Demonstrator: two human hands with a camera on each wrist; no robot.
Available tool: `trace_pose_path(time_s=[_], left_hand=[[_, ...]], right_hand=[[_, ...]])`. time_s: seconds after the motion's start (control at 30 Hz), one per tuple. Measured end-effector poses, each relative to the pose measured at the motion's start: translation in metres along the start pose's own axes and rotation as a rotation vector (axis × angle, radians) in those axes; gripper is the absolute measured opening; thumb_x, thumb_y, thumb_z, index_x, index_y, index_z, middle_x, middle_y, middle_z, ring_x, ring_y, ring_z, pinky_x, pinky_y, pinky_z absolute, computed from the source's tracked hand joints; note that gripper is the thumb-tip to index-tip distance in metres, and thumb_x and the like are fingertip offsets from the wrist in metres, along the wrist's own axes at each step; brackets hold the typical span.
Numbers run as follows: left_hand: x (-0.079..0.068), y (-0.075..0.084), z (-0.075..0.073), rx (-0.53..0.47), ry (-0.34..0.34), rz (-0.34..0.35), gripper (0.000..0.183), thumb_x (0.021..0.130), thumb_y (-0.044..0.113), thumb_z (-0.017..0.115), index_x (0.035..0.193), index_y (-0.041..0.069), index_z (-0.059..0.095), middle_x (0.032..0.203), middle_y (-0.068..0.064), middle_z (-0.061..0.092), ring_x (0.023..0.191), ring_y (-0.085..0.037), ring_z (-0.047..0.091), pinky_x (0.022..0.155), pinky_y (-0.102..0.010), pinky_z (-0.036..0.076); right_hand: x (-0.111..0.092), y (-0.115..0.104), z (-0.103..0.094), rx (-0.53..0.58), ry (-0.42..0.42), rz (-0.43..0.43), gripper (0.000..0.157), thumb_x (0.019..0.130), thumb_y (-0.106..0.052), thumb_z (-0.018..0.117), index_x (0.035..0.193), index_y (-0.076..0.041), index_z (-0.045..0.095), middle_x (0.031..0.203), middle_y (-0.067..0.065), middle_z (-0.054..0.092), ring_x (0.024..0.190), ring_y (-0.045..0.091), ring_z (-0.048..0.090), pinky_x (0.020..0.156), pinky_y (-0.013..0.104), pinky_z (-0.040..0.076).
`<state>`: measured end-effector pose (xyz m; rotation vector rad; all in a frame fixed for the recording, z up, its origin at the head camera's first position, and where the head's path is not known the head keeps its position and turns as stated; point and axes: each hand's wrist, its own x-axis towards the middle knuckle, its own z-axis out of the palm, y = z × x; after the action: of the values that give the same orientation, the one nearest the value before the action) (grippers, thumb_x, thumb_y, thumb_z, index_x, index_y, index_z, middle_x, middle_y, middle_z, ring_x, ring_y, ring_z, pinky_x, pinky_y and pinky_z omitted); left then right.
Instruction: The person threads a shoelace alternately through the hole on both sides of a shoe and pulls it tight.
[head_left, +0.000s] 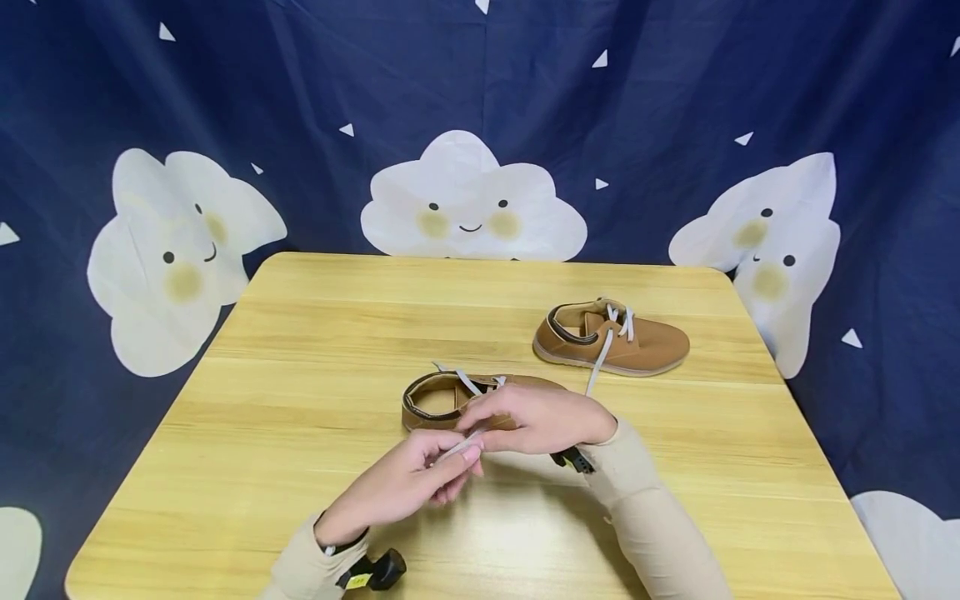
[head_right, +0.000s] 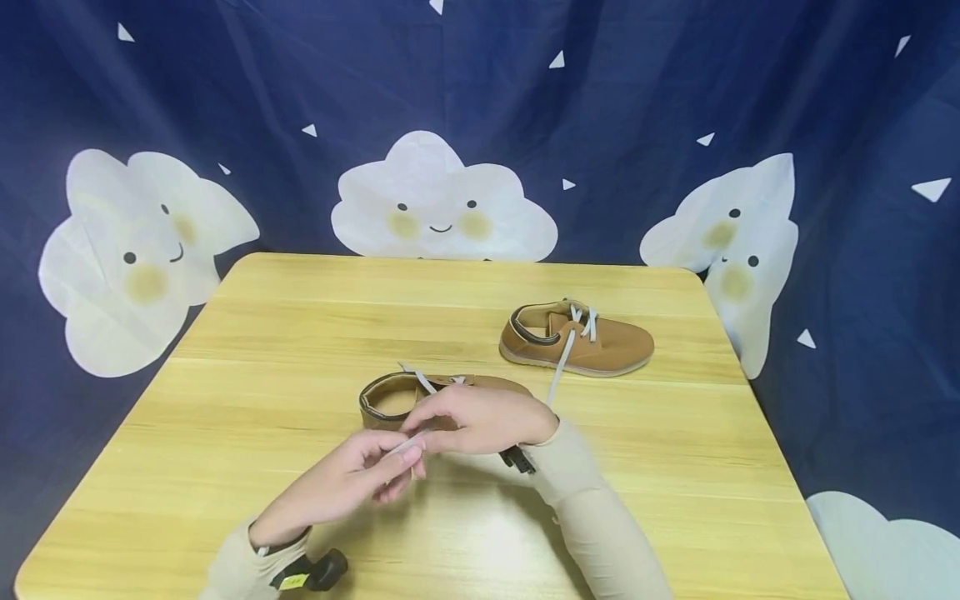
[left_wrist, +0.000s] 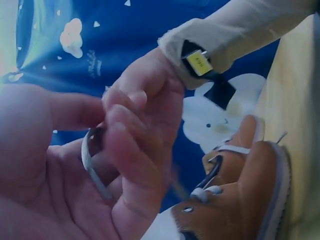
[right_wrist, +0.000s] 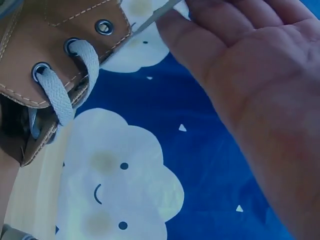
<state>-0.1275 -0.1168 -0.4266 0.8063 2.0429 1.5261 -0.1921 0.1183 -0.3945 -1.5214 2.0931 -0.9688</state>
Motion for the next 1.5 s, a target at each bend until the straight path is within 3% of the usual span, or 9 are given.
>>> trace_pose_path(time_s=[0.13, 0.27, 0.43, 0.57, 0.63, 0.8, 0.97, 1.13, 1.5], left_hand=[[-0.002, 0.003, -0.013, 0.048, 0.029, 0.021, 0.023, 0.108, 0.025, 0.055, 0.096, 0.016, 0.072, 0.068, 0.003, 0.057, 0.057, -0.001, 0.048, 0.049, -0.021, 0.043], [0.003, 0.004, -0.026, 0.181, 0.098, 0.022, 0.013, 0.102, 0.030, 0.065, 0.100, 0.021, 0.074, 0.078, 0.008, 0.063, 0.068, -0.003, 0.056, 0.059, -0.022, 0.049], [0.027, -0.001, -0.031, 0.468, 0.260, 0.055, 0.011, 0.097, 0.035, 0.073, 0.099, 0.024, 0.071, 0.083, 0.011, 0.061, 0.071, -0.005, 0.055, 0.064, -0.022, 0.049], [0.044, -0.011, -0.024, 0.693, 0.315, 0.057, 0.018, 0.092, 0.034, 0.078, 0.100, 0.019, 0.072, 0.088, 0.009, 0.063, 0.073, -0.006, 0.056, 0.064, -0.021, 0.047], [0.048, -0.016, -0.019, 0.755, 0.309, 0.044, 0.018, 0.091, 0.031, 0.080, 0.100, 0.017, 0.073, 0.089, 0.009, 0.063, 0.073, -0.006, 0.056, 0.063, -0.020, 0.046], [0.044, -0.025, -0.010, 0.795, 0.313, 0.040, 0.010, 0.090, 0.023, 0.081, 0.095, 0.021, 0.073, 0.089, 0.014, 0.061, 0.074, -0.002, 0.053, 0.065, -0.020, 0.046], [0.041, -0.029, -0.007, 0.796, 0.349, 0.101, 0.011, 0.088, 0.020, 0.083, 0.093, 0.023, 0.073, 0.090, 0.017, 0.063, 0.076, -0.001, 0.055, 0.068, -0.020, 0.049], [0.042, -0.029, -0.007, 0.787, 0.380, 0.137, 0.012, 0.086, 0.018, 0.083, 0.090, 0.022, 0.072, 0.086, 0.015, 0.061, 0.073, -0.001, 0.052, 0.065, -0.019, 0.046], [0.044, -0.028, -0.011, 0.786, 0.387, 0.191, 0.015, 0.085, 0.015, 0.085, 0.089, 0.019, 0.071, 0.086, 0.013, 0.060, 0.074, 0.000, 0.052, 0.066, -0.018, 0.047]], right_hand=[[-0.004, 0.002, -0.005, 0.088, 0.098, 0.006, 0.017, 0.106, -0.024, 0.060, 0.111, -0.021, 0.076, 0.109, -0.010, 0.076, 0.100, 0.001, 0.068, 0.094, 0.025, 0.056], [-0.013, 0.003, -0.010, 0.220, 0.316, 0.005, 0.015, 0.102, -0.011, 0.064, 0.107, -0.014, 0.078, 0.092, 0.001, 0.075, 0.081, 0.012, 0.067, 0.075, 0.030, 0.058], [-0.016, 0.006, -0.013, 0.329, 0.598, 0.008, 0.012, 0.098, 0.003, 0.063, 0.104, 0.004, 0.074, 0.085, 0.004, 0.069, 0.070, 0.008, 0.058, 0.062, 0.025, 0.051], [-0.014, 0.011, -0.011, 0.370, 0.701, 0.087, 0.012, 0.098, 0.000, 0.064, 0.102, 0.006, 0.074, 0.081, -0.004, 0.066, 0.066, 0.003, 0.050, 0.058, 0.021, 0.043], [-0.013, 0.016, -0.008, 0.360, 0.704, 0.149, 0.013, 0.099, -0.003, 0.064, 0.102, 0.003, 0.075, 0.074, -0.005, 0.061, 0.061, 0.004, 0.044, 0.055, 0.020, 0.038], [-0.012, 0.029, -0.001, 0.240, 0.634, 0.328, 0.013, 0.101, -0.012, 0.065, 0.101, -0.009, 0.078, 0.061, -0.007, 0.040, 0.055, 0.004, 0.033, 0.054, 0.019, 0.032], [-0.008, 0.034, 0.005, 0.017, 0.500, 0.434, 0.015, 0.106, -0.014, 0.058, 0.100, -0.011, 0.071, 0.070, -0.006, 0.050, 0.060, 0.004, 0.043, 0.061, 0.020, 0.042], [-0.002, 0.036, 0.011, -0.209, 0.386, 0.405, 0.015, 0.106, -0.010, 0.056, 0.093, -0.013, 0.065, 0.087, -0.003, 0.059, 0.079, 0.006, 0.052, 0.075, 0.024, 0.048], [0.004, 0.038, 0.012, -0.230, 0.310, 0.310, 0.014, 0.104, -0.005, 0.057, 0.093, -0.008, 0.065, 0.087, -0.001, 0.058, 0.079, 0.006, 0.049, 0.074, 0.021, 0.045]])
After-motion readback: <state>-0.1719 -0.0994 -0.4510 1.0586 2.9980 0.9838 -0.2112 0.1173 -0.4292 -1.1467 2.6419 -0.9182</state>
